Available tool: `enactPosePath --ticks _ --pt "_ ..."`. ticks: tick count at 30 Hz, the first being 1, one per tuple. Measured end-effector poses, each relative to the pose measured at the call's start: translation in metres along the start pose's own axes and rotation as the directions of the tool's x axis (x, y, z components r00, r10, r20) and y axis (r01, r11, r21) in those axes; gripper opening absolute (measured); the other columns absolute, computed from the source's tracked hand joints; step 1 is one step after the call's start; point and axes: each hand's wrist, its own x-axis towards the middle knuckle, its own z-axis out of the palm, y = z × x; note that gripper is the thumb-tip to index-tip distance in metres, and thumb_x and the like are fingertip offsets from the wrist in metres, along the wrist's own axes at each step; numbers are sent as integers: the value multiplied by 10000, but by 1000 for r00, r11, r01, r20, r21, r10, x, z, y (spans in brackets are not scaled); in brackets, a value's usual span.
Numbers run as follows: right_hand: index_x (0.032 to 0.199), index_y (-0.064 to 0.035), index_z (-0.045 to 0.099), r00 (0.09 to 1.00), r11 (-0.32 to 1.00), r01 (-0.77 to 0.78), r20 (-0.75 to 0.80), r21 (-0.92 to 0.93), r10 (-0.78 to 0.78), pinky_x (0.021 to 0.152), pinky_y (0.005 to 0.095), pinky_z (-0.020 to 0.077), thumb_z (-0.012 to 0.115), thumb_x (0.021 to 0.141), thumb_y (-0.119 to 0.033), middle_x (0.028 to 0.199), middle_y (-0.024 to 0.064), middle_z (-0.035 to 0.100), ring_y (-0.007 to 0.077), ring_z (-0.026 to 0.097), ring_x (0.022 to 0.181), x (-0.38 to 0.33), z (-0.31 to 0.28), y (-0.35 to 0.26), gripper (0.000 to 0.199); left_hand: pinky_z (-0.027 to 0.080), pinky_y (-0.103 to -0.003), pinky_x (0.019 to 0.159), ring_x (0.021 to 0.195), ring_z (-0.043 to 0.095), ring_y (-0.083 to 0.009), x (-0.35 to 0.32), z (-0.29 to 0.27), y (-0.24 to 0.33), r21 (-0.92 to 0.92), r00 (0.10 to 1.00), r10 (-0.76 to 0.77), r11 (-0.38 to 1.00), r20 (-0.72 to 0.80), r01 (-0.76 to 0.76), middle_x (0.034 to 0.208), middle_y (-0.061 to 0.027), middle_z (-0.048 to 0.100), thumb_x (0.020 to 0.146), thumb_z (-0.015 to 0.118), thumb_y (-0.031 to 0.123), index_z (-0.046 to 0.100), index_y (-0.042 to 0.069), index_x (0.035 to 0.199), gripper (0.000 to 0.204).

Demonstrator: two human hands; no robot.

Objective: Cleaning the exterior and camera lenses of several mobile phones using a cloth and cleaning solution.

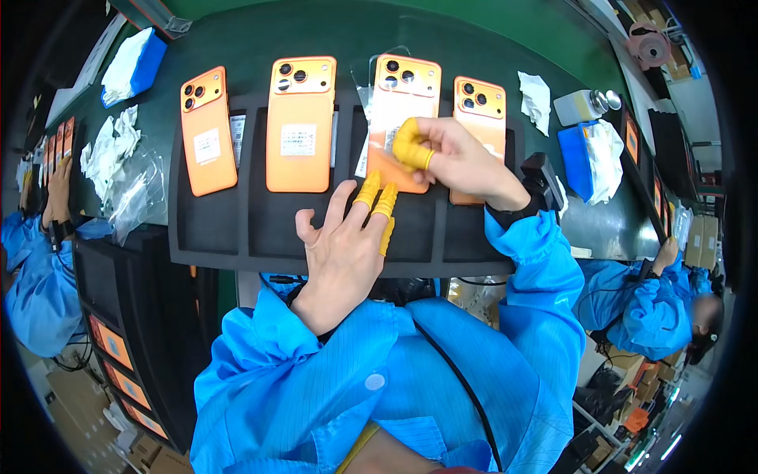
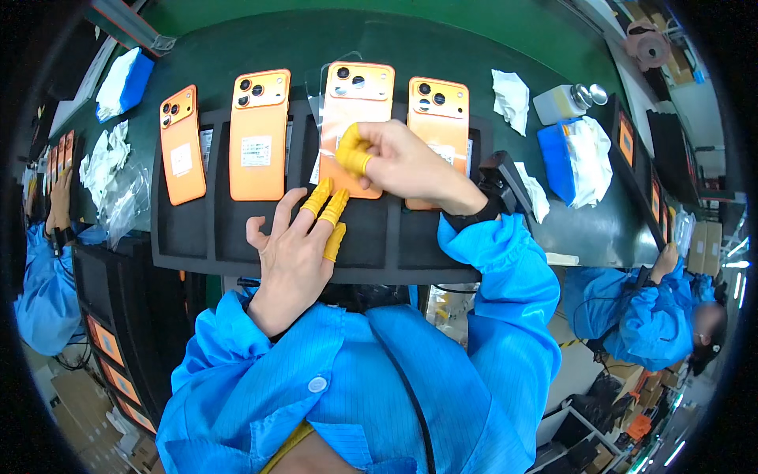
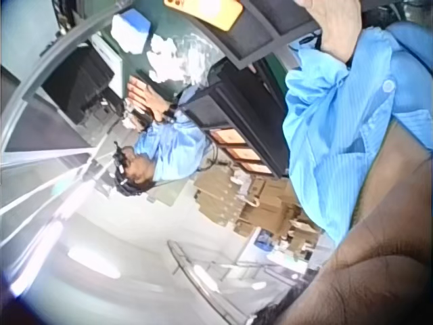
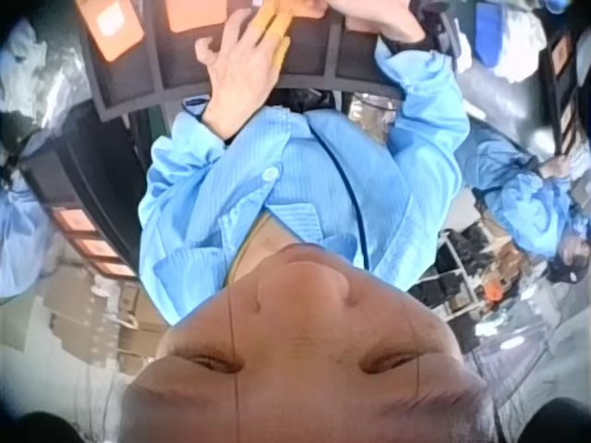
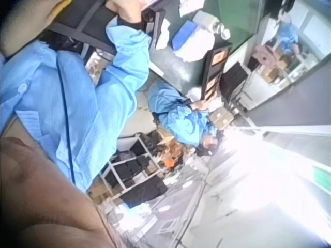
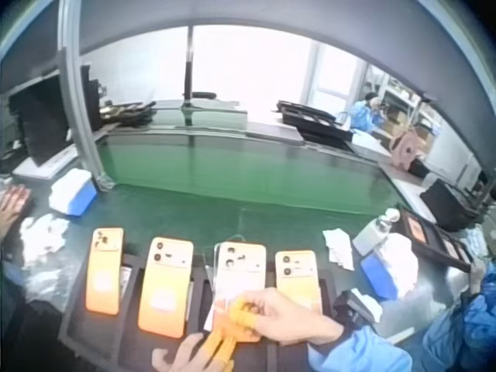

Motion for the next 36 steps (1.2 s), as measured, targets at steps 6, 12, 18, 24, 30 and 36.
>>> enactPosePath --ticks 6,12,18,24,30,36 --pt "1039 -26 610 561 683 716 -698 141 -445 727 284 494 513 1004 -198 907 73 642 151 597 782 -60 -123 -19 201 210 -480 867 1235 435 -220 1 0 0 19 998 31 999 -56 -30 1136 -38 618 843 713 160 710 104 1099 262" --pt "891 -30 619 487 38 -133 -99 -990 -868 634 330 496 714 733 -24 806 95 623 236 599 687 -108 -36 -43 184 216 -484 893 1255 412 -255 1 -6 -2 -37 1000 6 999 1 -5 1233 -50 593 849 699 169 693 70 1114 283" --pt "922 -15 568 925 193 18 -57 -981 -376 687 409 507 728 735 -106 844 140 550 310 590 818 -99 -1 13 263 211 -474 953 1283 391 -275 6 -36 -5 -167 997 14 986 70 -3 1273 -64 581 863 688 136 673 88 1192 333" --pt "983 -6 579 938 208 74 -3 -975 -347 701 412 500 784 712 -172 881 155 557 343 590 820 -104 5 0 378 219 -478 928 1273 391 -290 10 -58 -6 -100 999 -8 995 35 11 1169 -71 593 824 736 114 686 89 1159 340" --pt "953 -13 577 901 112 117 58 -987 -430 693 368 509 767 715 -153 865 117 550 275 584 834 -103 7 6 336 233 -462 928 1261 403 -281 21 -69 2 -143 989 124 983 76 -112 1200 -51 601 812 745 129 692 99 1145 338" --pt "925 -14 575 896 80 179 129 -981 -424 726 357 517 703 732 -126 870 102 556 260 592 851 -98 3 16 257 266 -461 912 1189 469 -272 53 -104 -6 -133 936 282 957 211 -258 1235 -28 614 778 751 146 696 119 1126 354"
